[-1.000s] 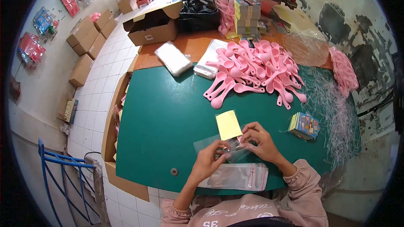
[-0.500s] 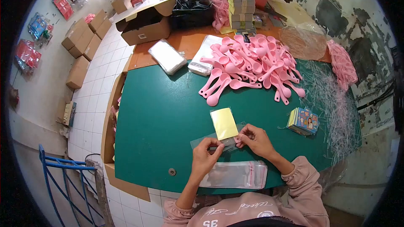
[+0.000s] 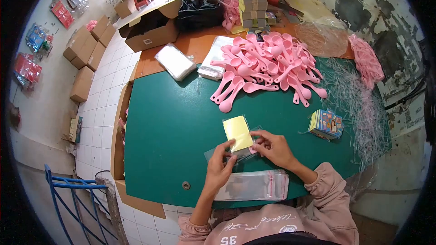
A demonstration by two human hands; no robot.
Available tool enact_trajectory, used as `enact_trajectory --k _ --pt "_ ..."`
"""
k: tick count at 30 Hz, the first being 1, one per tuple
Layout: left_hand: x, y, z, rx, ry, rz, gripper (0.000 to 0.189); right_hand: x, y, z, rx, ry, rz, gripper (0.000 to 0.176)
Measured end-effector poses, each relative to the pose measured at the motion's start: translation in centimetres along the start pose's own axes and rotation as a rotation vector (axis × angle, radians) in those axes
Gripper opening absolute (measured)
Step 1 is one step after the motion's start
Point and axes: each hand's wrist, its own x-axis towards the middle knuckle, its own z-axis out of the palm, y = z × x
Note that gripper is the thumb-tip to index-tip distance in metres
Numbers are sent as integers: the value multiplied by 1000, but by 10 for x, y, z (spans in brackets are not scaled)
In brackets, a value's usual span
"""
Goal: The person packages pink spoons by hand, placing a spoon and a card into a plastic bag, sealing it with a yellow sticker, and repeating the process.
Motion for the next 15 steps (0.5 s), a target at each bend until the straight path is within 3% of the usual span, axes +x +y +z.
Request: enact_trajectory --k 1,3,4,6,7,9,10,12,14,15 --pt "3 -4 -5 -1 -3 5 35 4 -1 -6 -3 5 -2 30" --pt "7 -17 -28 22 77 181 48 15 -1 -25 -331 58 -227 31" --pt "8 -15 -45 53 135 170 50 24 3 -38 -493 174 -270 30" --pt "5 8 -83 43 254 34 50 46 16 -68 -793 424 -261 28" --pt "5 5 -105 60 302 35 49 58 18 -81 -1107 551 -194 29" --pt "8 -15 -148 147 463 -115 44 74 27 -101 -1288 682 -151 28" --pt "10 -34 -165 150 467 -110 44 77 32 -106 -1283 686 -156 28" --pt "10 -48 -179 971 760 162 42 82 37 -111 -1277 657 -20 24" --pt "12 -38 -162 1043 808 47 38 83 39 -112 -1250 641 6 23" --pt "19 -23 -149 927 683 165 35 82 40 -112 -1227 620 37 22"
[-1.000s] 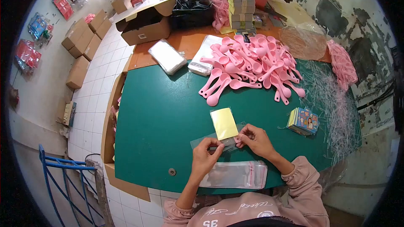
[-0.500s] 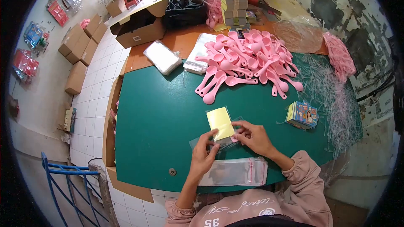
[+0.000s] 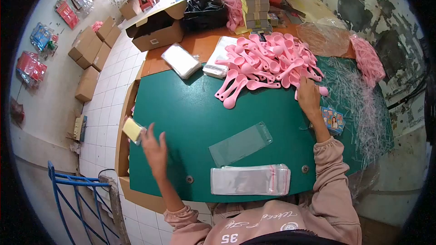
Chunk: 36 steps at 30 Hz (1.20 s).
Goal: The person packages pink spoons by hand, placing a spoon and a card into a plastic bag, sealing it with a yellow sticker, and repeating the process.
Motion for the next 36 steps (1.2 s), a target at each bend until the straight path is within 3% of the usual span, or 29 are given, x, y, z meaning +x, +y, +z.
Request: enact_trajectory --k 3,4,6,9,11,14,15,16,17,19,21,22,28,31,36 --pt "-1 75 22 -332 -258 198 27 -9 -5 -6 3 55 -51 23" --pt "-6 99 33 -406 -327 351 25 -10 -4 -6 0 56 -55 23" --pt "-26 143 48 -460 -527 358 29 -11 -2 -2 -52 61 -49 26" --pt "-41 160 77 -398 -455 483 34 -16 5 -3 61 109 -169 25" --pt "-36 155 87 -462 -532 481 33 -22 3 -12 113 18 -173 23" --pt "-19 154 79 -559 -694 435 31 -26 -4 -24 226 -8 -282 21" --pt "-15 152 75 -599 -784 398 30 -26 -7 -28 488 -79 -248 21" --pt "-13 147 78 -595 -780 392 30 -28 -11 -32 750 -153 -206 21" --pt "-13 141 85 -704 -776 332 27 -30 -16 -36 752 -155 -207 21" --pt "-10 136 89 -821 -778 273 25 -36 -26 -46 1275 -225 -126 29" --pt "-2 135 84 -1261 -1078 -146 23 -41 -36 -56 1401 -235 -91 32" --pt "0 134 83 -1248 -1090 -121 25 -42 -42 -58 1532 -242 -63 35" --pt "0 137 78 -1239 -1060 -181 33 -55 -58 -48 1623 -254 217 35" --pt "-1 141 74 -1205 -1092 -190 29 -59 -64 -45 1675 -84 222 33" --pt "-2 141 76 -1153 -1112 -184 33 -65 -71 -47 1584 -158 155 31"
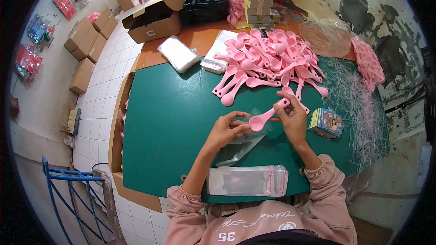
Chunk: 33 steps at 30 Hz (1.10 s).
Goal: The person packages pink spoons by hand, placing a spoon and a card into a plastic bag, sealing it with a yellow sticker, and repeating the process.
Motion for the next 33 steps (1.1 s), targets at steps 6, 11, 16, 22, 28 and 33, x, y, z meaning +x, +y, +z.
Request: enact_trajectory --k 6,11,16,22,28,33 --pt "1 -7 6 -42 -11 110 33 -7 -3 6 -189 -101 -47 33" --pt "-5 16 3 441 -147 -27 31 -8 -18 7 -190 -28 -40 21" --pt "-11 23 18 -8 -136 168 33 -14 -30 4 -259 -143 -263 29" --pt "-16 45 17 142 -127 98 34 -25 -33 2 -368 -418 -417 53" --pt "-23 53 20 -75 -140 225 31 -27 -62 -46 -644 -250 -353 45" --pt "-17 48 4 -45 -99 190 32 -30 -24 -162 -1415 595 -3 37"
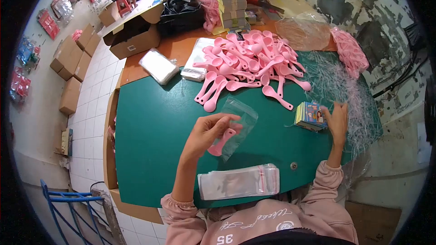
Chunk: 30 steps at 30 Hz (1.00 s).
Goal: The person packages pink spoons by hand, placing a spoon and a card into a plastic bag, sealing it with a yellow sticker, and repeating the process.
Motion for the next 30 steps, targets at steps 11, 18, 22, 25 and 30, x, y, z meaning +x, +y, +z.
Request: enact_trajectory --k 11,18,22,25,30 --pt "1 -5 4 -29 -48 -82 37 -5 -29 -28 293 -169 -124 11" --pt "5 -10 15 -23 -112 -17 34 -34 -124 -43 1226 -315 -35 9" --pt "6 -15 13 155 -51 -69 31 -28 -133 -51 1122 -629 -169 12" --pt "6 -9 16 162 -51 -52 30 -26 -134 -52 1124 -525 -174 12" --pt "7 -16 16 149 -33 -51 31 -27 -129 -55 938 -618 -289 12"
